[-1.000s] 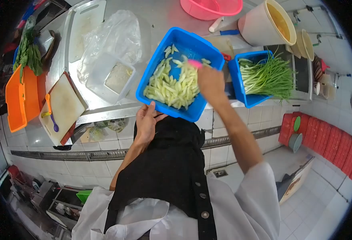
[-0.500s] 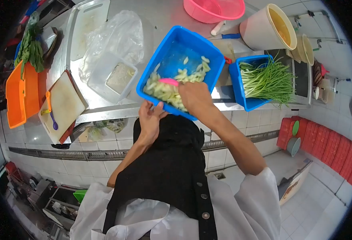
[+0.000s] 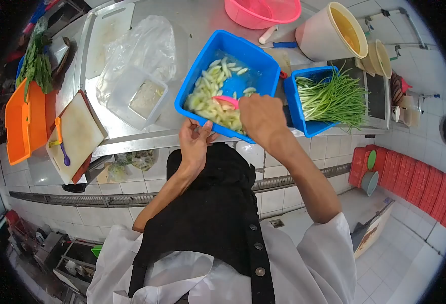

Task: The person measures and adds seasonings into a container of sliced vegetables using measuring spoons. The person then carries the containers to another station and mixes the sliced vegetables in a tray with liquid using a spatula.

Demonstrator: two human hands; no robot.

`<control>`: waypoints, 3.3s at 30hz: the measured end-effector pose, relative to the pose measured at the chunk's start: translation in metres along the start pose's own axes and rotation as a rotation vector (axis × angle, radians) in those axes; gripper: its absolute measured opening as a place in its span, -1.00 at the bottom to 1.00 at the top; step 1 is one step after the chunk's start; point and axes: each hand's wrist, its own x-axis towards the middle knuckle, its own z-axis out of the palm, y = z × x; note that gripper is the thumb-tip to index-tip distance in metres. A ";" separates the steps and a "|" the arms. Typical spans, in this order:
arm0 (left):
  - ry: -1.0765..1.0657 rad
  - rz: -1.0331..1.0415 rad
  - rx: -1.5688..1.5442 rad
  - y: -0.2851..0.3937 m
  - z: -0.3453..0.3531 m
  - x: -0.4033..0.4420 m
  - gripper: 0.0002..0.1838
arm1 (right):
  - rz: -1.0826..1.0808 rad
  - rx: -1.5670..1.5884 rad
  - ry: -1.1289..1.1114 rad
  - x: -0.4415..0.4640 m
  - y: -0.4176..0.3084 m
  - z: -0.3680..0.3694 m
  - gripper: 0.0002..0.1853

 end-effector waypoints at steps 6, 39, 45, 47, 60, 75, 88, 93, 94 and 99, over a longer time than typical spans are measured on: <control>0.001 -0.001 0.006 -0.005 -0.014 0.002 -0.89 | -0.166 -0.074 -0.152 -0.018 -0.027 -0.008 -0.83; 0.025 -0.025 0.042 -0.019 -0.015 -0.019 -0.89 | -0.083 0.008 -0.067 0.002 -0.010 0.030 -0.82; 0.033 -0.052 0.122 -0.010 -0.032 -0.035 -0.91 | 0.035 -0.157 0.200 0.066 0.073 0.062 -0.78; 0.004 0.000 0.074 -0.002 -0.038 -0.038 -0.87 | 0.044 -0.133 0.065 0.041 0.047 0.064 -0.81; 0.032 -0.044 0.005 -0.014 -0.011 0.002 -0.87 | -0.136 0.024 0.023 -0.018 -0.010 0.032 -0.91; 0.021 -0.076 0.089 -0.003 -0.024 -0.006 -0.89 | -0.092 0.055 0.299 0.079 -0.005 0.082 -0.81; 0.044 -0.060 0.048 0.000 -0.016 -0.012 -0.85 | 0.012 -0.034 0.153 0.060 0.044 0.074 -0.85; 0.007 -0.060 0.024 -0.027 -0.007 0.008 -0.89 | -0.097 0.013 -0.073 0.023 0.021 0.026 -0.85; 0.008 -0.053 0.001 -0.023 -0.005 0.007 -0.89 | -0.181 -0.031 0.173 0.030 0.036 0.022 -0.84; 0.049 -0.057 0.048 -0.007 -0.026 -0.016 -0.90 | -0.056 -0.190 0.201 0.063 0.081 0.066 -0.86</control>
